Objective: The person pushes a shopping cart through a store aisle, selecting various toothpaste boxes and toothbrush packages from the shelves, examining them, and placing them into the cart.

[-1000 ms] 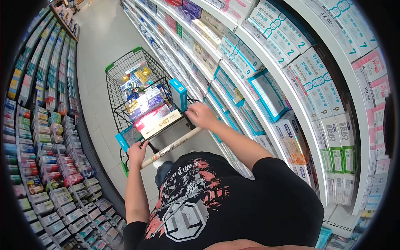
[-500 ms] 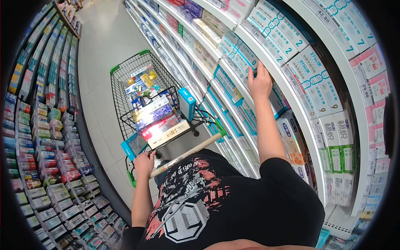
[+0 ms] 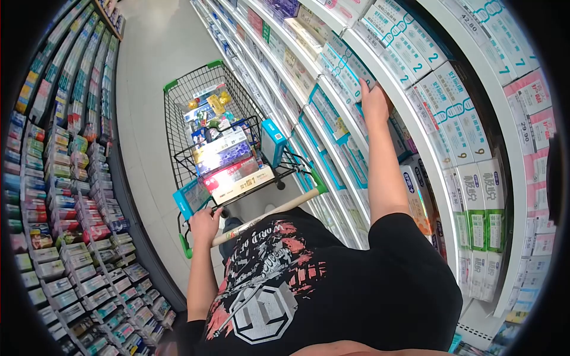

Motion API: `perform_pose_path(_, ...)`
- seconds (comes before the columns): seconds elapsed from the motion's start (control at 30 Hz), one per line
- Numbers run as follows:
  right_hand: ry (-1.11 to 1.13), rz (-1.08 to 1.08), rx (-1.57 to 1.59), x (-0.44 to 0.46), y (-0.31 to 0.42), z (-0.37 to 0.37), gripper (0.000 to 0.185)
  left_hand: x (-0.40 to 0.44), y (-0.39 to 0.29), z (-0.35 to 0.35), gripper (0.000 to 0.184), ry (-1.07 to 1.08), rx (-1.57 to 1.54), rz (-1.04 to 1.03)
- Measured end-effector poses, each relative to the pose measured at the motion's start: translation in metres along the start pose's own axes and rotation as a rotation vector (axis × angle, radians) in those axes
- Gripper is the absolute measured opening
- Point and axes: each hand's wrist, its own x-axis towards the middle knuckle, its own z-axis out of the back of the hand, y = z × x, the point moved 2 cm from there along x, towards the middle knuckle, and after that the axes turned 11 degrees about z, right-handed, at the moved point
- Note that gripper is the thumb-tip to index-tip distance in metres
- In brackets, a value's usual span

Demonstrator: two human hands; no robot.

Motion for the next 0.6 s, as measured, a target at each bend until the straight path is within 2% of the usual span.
perform_pose_path(0.03, -0.029, 0.015, -0.005, -0.002, -0.002, 0.001, 0.064, -0.001, -0.001, 0.001, 0.055, 0.024, -0.008, 0.022)
perform_pose_path(0.13, 0.221, -0.242, 0.262, 0.001, 0.004, 0.019, 0.063, -0.003, -0.002, 0.000, 0.055, 0.021, -0.002, 0.015)
perform_pose_path(0.23, -0.262, 0.004, 0.375, -0.017, 0.002, 0.005, 0.059, -0.003, -0.001, -0.003, 0.053, 0.041, -0.021, 0.013)
perform_pose_path(0.33, -0.242, -0.083, 0.513, -0.039, 0.007, 0.014, 0.058, -0.006, -0.003, 0.000, 0.053, 0.037, -0.055, 0.001)
perform_pose_path(0.37, -0.353, 0.032, 0.541, -0.045, 0.018, 0.024, 0.058, -0.004, -0.003, 0.002, 0.048, 0.102, -0.040, 0.022)
perform_pose_path(0.47, -0.253, -0.203, 1.036, -0.079, 0.032, 0.020, 0.058, -0.002, 0.003, -0.005, 0.038, -0.015, -0.331, -0.070)
perform_pose_path(0.5, -0.197, -0.289, 1.284, -0.087, 0.052, 0.032, 0.053, 0.000, 0.001, 0.000, 0.028, -0.047, -0.425, -0.114)
perform_pose_path(0.6, 0.131, -0.515, 1.592, -0.127, 0.075, 0.026, 0.049, -0.005, -0.020, 0.010, 0.027, -0.072, -0.594, -0.081)
